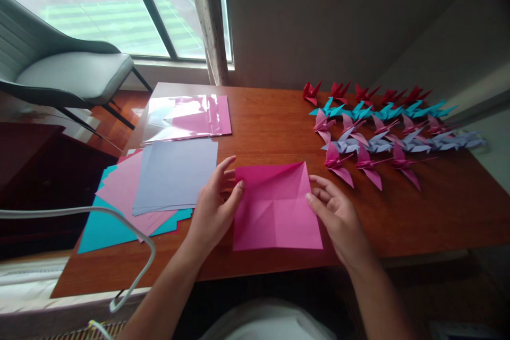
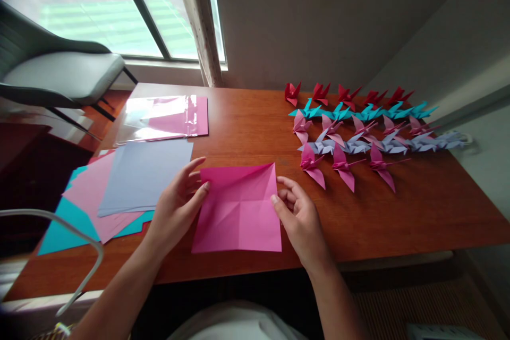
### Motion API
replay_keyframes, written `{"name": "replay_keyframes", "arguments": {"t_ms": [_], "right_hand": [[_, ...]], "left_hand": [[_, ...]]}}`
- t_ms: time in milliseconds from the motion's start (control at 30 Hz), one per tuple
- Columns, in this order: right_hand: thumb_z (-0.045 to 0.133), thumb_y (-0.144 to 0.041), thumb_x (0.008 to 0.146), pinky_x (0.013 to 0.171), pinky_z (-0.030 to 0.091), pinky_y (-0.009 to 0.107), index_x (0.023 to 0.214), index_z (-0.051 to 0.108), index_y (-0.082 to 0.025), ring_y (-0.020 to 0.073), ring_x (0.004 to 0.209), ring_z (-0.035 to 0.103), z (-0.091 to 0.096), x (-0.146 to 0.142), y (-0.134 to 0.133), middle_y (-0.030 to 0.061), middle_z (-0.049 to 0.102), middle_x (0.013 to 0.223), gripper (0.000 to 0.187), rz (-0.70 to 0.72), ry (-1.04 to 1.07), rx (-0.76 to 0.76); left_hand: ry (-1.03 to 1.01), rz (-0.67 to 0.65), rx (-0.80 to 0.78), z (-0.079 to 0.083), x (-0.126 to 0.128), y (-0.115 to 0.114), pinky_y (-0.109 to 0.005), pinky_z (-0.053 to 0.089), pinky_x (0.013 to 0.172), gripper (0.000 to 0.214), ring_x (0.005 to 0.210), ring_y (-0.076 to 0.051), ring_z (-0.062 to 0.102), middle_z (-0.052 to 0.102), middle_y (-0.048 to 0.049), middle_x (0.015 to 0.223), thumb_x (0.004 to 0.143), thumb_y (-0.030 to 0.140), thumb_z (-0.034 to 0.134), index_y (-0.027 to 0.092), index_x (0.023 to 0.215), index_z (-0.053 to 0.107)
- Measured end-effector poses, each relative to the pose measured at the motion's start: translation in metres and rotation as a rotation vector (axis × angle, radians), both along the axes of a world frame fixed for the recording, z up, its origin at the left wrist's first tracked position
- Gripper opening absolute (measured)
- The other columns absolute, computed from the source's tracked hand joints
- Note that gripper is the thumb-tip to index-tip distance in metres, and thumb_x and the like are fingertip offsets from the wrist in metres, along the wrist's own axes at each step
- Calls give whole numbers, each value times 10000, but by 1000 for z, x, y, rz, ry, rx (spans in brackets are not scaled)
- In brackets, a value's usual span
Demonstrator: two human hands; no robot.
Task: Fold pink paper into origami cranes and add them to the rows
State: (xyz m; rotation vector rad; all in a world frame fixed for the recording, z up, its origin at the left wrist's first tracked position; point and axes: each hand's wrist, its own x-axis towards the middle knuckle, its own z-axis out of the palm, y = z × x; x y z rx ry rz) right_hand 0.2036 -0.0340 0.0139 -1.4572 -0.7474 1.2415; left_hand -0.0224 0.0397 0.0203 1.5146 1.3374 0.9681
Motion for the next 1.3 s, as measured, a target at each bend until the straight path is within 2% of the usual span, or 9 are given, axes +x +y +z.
{"name": "replay_keyframes", "arguments": {"t_ms": [100,200,267,400,567,700,833,1000,1300], "right_hand": [[739,-408,825,656,518,272,1326,528,-232,165,741,640,-6,-2,1,13,678,862,571,-36,-105,6],[708,-428,829,537,472,249,1404,447,-204,159,630,622,-7,-5,1,-18,665,745,670,17,-166,-7],[676,-443,852,498,445,245,1438,416,-177,154,572,605,-4,-4,-1,-33,649,683,694,71,-216,-24],[635,-483,883,510,468,269,1456,429,-143,170,585,625,2,3,-3,29,718,754,697,73,-395,-44],[602,-474,906,602,539,311,1407,492,-147,184,634,657,-2,12,-5,59,746,820,608,75,-501,-10],[587,-439,919,641,552,313,1275,600,-164,195,712,682,-8,15,-6,70,730,870,451,81,-612,3],[579,-433,929,608,544,306,1287,596,-171,182,730,651,-14,16,-3,103,706,1030,444,30,-763,58],[575,-437,934,725,569,379,1313,578,-186,215,825,633,-17,16,9,148,641,1222,455,38,-953,197],[575,-364,922,886,521,421,1249,624,-193,264,938,651,-17,11,24,109,694,1060,372,140,-1009,228]], "left_hand": [[304,56,360,-4,1,-2,-392,533,918,491,1103,-253,642,620,-146,1329,934,270,585,188,1411,502],[504,74,657,-4,4,-7,-430,481,1017,433,1188,-284,596,620,-150,1322,915,174,590,186,1346,556],[557,-18,718,-5,6,-10,-422,484,1007,400,1171,-281,594,651,-134,1267,911,128,569,196,1304,582],[680,-241,671,-10,10,-13,-460,473,1003,330,1200,-304,570,653,-131,1306,933,139,521,196,1244,615],[784,-355,597,-13,13,-12,-503,426,1060,320,1290,-325,527,600,-144,1409,947,168,502,171,1243,624],[801,-402,555,-12,13,-11,-503,403,1091,334,1324,-313,513,590,-127,1433,956,162,490,182,1265,615],[823,-433,568,-11,12,-12,-500,387,1116,367,1343,-312,504,585,-124,1445,949,144,487,167,1296,603],[843,-474,590,-13,6,-16,-508,383,1130,436,1360,-320,490,565,-132,1465,913,114,509,169,1338,588],[801,-498,583,-9,2,-16,-498,387,1124,372,1334,-309,508,586,-121,1439,961,153,475,169,1310,603]]}}
